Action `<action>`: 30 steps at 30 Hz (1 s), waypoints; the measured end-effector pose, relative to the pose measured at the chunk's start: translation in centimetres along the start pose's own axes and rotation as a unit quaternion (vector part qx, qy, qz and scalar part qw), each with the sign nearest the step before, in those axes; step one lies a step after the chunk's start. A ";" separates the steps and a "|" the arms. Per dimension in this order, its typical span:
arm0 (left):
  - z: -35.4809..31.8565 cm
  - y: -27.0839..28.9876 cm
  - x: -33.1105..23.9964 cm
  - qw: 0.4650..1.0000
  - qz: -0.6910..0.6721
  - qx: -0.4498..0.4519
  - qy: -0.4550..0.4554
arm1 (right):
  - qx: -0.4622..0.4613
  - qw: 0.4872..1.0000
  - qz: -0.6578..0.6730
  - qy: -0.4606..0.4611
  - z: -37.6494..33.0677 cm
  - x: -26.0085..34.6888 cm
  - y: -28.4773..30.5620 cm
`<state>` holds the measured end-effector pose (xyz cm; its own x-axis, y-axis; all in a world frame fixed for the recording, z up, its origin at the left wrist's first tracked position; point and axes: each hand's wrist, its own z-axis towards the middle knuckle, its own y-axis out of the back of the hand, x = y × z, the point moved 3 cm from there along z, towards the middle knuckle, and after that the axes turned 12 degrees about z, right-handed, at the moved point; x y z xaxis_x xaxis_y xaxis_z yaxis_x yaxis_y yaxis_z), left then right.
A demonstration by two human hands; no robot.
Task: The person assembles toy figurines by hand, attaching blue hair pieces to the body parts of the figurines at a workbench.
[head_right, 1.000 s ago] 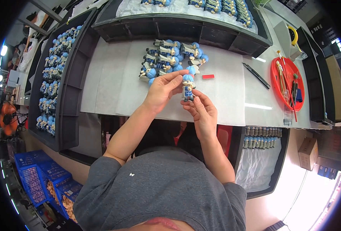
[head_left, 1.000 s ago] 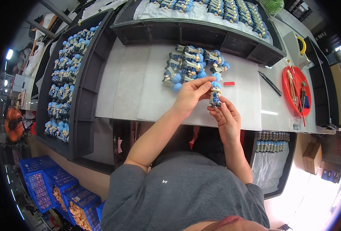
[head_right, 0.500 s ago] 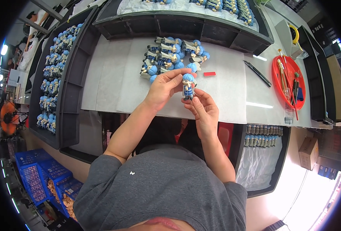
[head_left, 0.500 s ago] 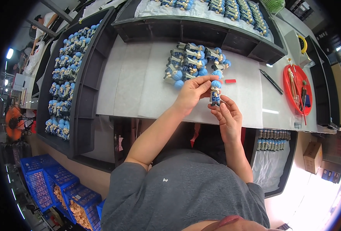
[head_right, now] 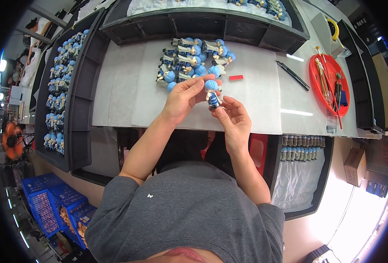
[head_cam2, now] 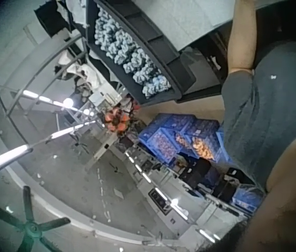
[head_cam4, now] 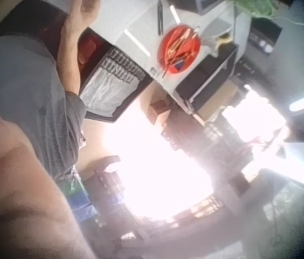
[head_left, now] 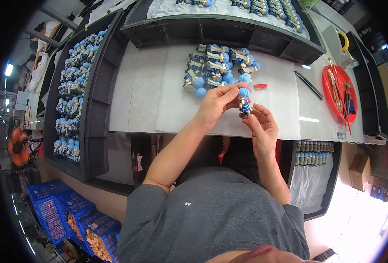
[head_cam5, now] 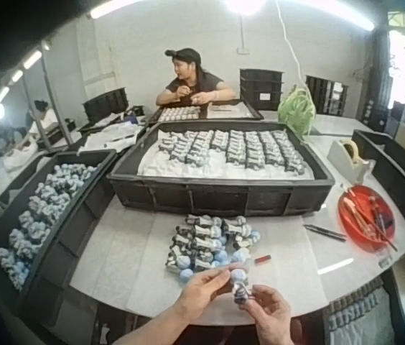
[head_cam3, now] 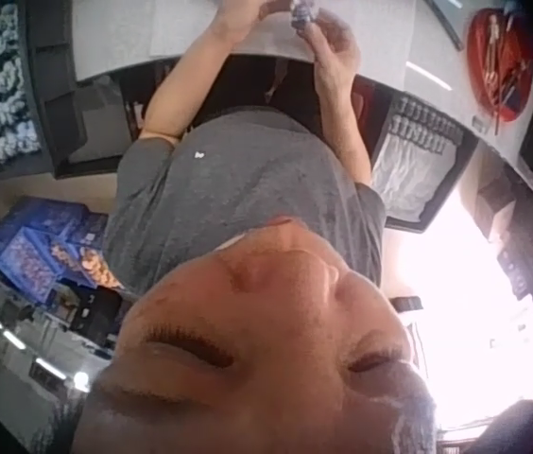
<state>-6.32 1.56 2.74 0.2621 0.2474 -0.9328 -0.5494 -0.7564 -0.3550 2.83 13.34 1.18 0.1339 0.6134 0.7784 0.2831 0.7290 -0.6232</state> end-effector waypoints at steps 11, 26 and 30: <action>-1.5 0.3 1.7 0.997 0.070 0.010 -0.004 | 0.006 0.926 -0.266 0.266 -0.3 0.5 0.2; -1.6 -0.3 2.2 0.999 0.034 0.023 0.002 | 0.009 0.881 -0.342 0.326 -0.7 0.8 0.4; -1.6 -0.3 2.2 0.999 0.031 0.012 0.001 | 0.010 0.878 -0.343 0.333 -0.7 1.1 0.4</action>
<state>-4.32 1.35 0.85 0.2280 0.1993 -0.9530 -0.5829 -0.7561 -0.2976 3.76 14.15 1.85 0.4660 -0.2804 0.8392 0.4973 0.8674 0.0137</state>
